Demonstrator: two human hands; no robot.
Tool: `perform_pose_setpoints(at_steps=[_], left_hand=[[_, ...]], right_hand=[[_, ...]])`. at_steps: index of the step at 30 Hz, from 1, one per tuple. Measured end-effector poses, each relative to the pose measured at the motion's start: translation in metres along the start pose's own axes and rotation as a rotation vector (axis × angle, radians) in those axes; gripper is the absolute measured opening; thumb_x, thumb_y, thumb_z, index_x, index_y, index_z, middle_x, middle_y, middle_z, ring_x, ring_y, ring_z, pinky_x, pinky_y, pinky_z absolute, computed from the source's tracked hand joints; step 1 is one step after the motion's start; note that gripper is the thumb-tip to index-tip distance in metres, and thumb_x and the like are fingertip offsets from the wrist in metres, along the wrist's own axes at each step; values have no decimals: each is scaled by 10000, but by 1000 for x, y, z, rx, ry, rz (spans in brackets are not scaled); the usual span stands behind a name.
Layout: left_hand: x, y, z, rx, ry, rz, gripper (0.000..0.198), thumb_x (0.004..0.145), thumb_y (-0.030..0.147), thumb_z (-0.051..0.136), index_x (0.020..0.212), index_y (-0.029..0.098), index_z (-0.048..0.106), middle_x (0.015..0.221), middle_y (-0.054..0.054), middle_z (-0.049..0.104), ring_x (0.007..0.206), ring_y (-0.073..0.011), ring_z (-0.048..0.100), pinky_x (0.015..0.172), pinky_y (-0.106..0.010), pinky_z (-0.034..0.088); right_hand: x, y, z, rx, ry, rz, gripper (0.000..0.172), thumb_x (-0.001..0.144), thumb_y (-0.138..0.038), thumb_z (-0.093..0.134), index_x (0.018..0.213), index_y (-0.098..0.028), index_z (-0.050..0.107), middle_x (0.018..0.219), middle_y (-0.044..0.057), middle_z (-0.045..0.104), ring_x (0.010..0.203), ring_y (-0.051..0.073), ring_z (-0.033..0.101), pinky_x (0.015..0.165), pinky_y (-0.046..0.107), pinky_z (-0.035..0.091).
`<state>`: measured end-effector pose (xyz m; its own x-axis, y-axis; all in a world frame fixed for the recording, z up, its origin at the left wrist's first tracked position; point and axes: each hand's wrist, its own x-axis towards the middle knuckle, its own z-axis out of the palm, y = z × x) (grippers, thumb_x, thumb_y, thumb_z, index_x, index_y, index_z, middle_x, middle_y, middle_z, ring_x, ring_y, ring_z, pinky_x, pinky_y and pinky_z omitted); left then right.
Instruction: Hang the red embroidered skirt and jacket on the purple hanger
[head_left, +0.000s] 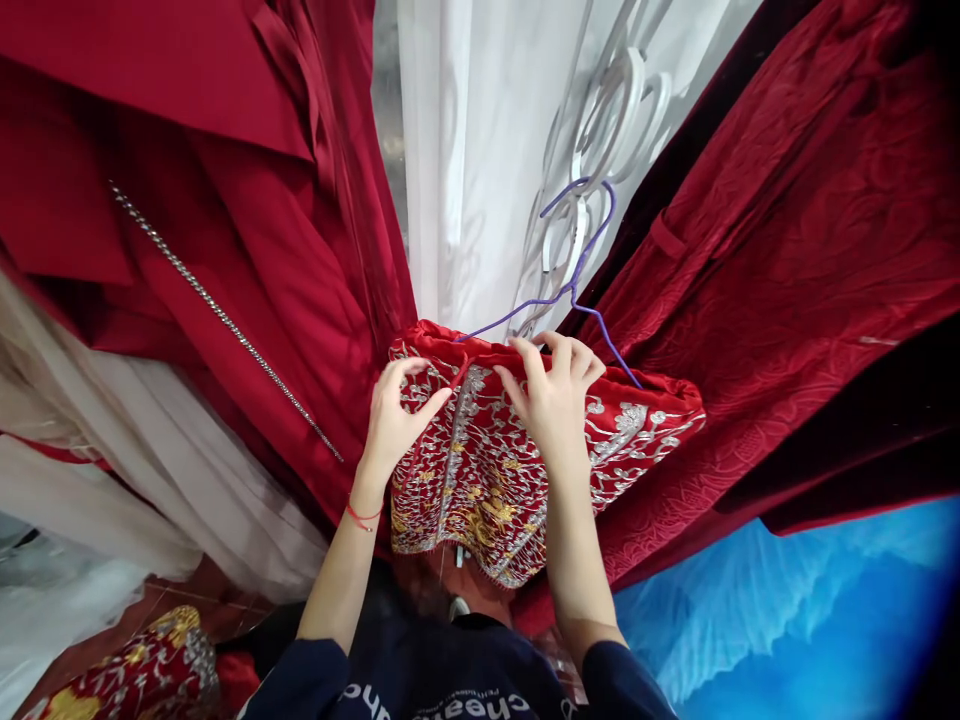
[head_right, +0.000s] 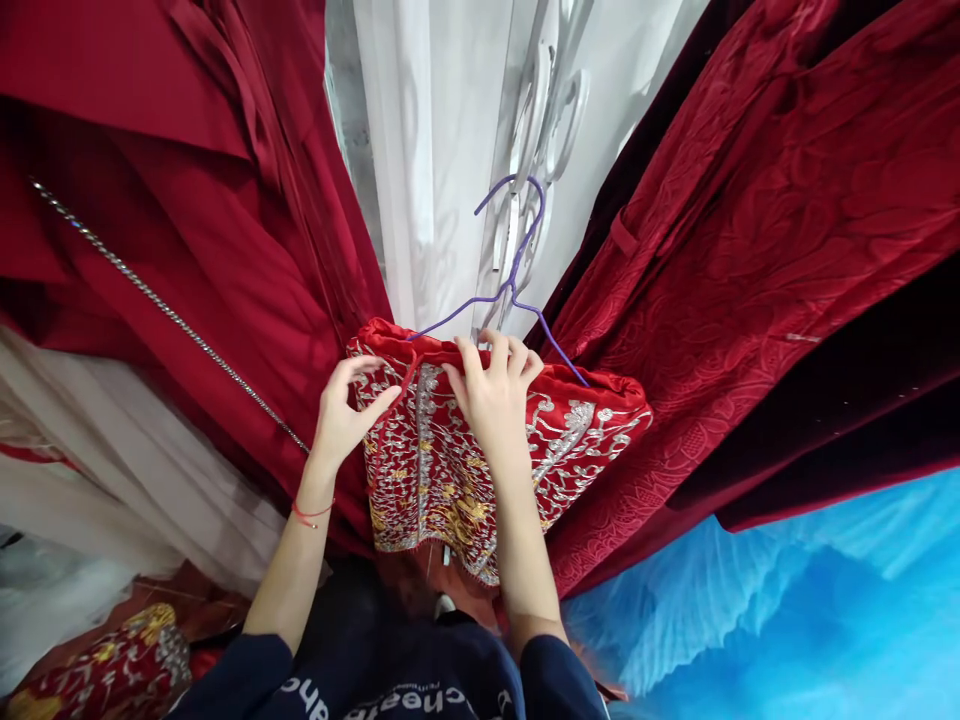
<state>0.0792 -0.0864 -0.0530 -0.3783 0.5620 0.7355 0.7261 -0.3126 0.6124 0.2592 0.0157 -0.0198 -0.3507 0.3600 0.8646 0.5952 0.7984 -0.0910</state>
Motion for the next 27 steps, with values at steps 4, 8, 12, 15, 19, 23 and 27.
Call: perform_pose_setpoints(at_steps=[4, 8, 12, 15, 19, 23, 27], left_hand=[[6, 31, 3, 243, 25, 216, 329, 878, 344, 667, 1184, 233, 626, 1157, -75, 656, 1068, -205, 630, 949, -342, 492], [21, 43, 17, 371, -109, 204, 195, 920, 349, 618, 1039, 206, 676, 988, -37, 689, 831, -154, 659, 703, -259, 482], [25, 38, 12, 257, -170, 200, 188, 928, 347, 609, 830, 195, 661, 846, 2, 671, 702, -112, 616, 635, -236, 430], [19, 32, -1, 181, -223, 196, 246, 941, 355, 582, 765, 189, 626, 777, 5, 631, 654, -104, 574, 614, -234, 416], [3, 21, -18, 92, -236, 128, 234, 929, 328, 592, 740, 192, 602, 716, 11, 562, 619, -102, 520, 578, -229, 404], [-10, 14, -35, 89, -212, 80, 217, 916, 297, 609, 728, 190, 609, 703, 14, 555, 582, -90, 475, 541, -231, 376], [-5, 17, -55, 190, -46, 123, 193, 892, 271, 642, 719, 187, 621, 701, 17, 564, 558, -82, 439, 522, -238, 346]], right_hand=[[0, 11, -5, 43, -109, -77, 143, 959, -261, 523, 1048, -258, 633, 1072, 84, 622, 1065, 286, 480, 929, 491, 309], [0, 16, -11, 132, -133, -114, 118, 975, -251, 507, 1002, -257, 623, 991, 44, 652, 1012, 241, 513, 933, 441, 298], [5, 24, -12, 158, -178, -143, 151, 994, -282, 484, 976, -252, 632, 900, 31, 651, 887, 210, 525, 873, 391, 327], [9, 32, -7, 176, -187, -172, 177, 997, -299, 485, 969, -249, 652, 864, 31, 647, 843, 201, 518, 831, 367, 336], [9, 39, -1, 176, -154, -179, 214, 991, -351, 501, 950, -246, 684, 821, 35, 634, 814, 201, 505, 796, 359, 340], [7, 44, 2, 187, -169, -206, 237, 984, -382, 514, 941, -251, 706, 787, 32, 640, 798, 201, 507, 769, 354, 339], [8, 52, 3, 231, -145, -198, 264, 982, -401, 514, 932, -243, 719, 753, 30, 641, 753, 191, 509, 730, 348, 350]])
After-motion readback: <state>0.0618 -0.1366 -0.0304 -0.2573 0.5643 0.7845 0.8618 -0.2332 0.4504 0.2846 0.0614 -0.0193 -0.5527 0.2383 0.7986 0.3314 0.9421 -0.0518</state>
